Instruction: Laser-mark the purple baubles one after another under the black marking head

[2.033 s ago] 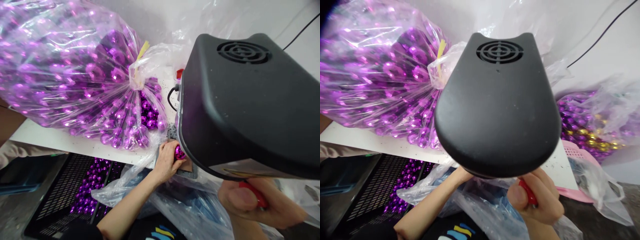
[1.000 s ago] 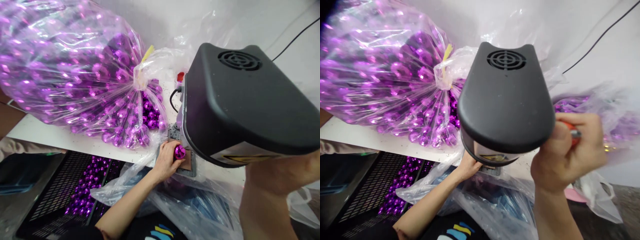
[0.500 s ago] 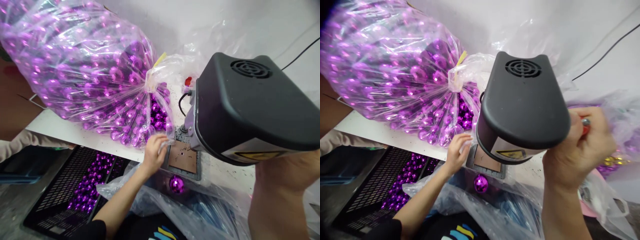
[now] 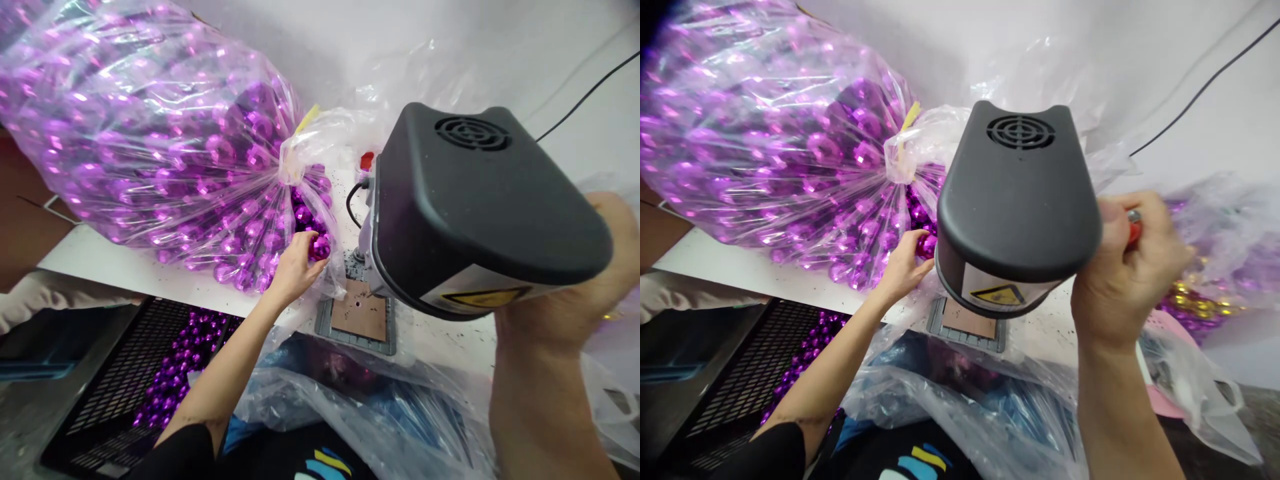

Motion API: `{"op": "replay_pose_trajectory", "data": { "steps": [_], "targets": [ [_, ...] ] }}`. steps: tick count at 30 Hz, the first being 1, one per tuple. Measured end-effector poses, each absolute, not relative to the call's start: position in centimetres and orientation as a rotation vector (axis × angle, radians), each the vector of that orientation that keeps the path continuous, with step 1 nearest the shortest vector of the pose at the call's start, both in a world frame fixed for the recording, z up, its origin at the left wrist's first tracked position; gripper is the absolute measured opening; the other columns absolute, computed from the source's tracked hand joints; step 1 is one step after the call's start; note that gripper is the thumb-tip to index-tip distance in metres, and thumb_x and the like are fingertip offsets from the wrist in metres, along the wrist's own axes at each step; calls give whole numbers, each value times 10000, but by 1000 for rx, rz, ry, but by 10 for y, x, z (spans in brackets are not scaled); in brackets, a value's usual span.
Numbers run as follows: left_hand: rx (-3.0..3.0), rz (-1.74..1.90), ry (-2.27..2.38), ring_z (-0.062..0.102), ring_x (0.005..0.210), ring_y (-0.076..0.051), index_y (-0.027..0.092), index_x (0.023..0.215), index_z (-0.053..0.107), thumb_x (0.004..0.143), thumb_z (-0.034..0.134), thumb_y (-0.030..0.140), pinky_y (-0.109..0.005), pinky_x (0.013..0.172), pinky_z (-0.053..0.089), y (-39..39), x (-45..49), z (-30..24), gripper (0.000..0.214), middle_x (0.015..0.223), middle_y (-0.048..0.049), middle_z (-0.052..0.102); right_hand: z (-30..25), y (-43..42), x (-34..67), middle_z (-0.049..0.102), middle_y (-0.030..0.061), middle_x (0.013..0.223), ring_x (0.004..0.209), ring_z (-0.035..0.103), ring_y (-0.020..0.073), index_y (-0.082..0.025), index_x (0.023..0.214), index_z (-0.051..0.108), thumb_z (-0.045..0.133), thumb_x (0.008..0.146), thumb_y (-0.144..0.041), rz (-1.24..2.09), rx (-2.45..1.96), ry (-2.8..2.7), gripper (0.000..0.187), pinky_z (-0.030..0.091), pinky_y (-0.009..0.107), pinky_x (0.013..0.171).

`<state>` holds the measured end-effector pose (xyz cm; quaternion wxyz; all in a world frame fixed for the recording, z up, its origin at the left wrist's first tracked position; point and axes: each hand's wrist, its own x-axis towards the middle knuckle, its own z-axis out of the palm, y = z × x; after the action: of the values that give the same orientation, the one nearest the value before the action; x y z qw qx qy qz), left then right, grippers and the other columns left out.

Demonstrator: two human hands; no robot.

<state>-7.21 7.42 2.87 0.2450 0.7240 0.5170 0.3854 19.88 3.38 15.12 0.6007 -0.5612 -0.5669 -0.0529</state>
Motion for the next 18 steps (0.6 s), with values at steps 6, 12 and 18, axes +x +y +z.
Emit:
{"op": "replay_pose_trajectory", "data": {
  "steps": [6,12,18],
  "targets": [
    [785,966,742,719,878,-196,261,1310,527,868,684,442,-279,704,560,13,-69,36,504,1105,-66,670,151,37,197,370,-26,642,608,304,-5,-91,794,543,480,946,-492,-85,-1194,-1312,434,247,216,633],
    [823,883,899,704,749,-182,175,1117,596,838,700,549,-266,639,527,0,-42,7,479,912,-46,690,154,33,195,400,-23,646,625,356,5,-90,800,538,478,931,-573,-44,-1215,-1310,503,284,219,644],
    [1447,1022,1185,600,1117,-237,213,1249,594,864,710,431,-379,1007,455,-2,-25,-16,457,1194,-59,665,155,32,191,357,-38,601,576,350,1,-88,793,507,462,923,-628,-28,-1224,-1290,557,283,209,613]
  ]
}}
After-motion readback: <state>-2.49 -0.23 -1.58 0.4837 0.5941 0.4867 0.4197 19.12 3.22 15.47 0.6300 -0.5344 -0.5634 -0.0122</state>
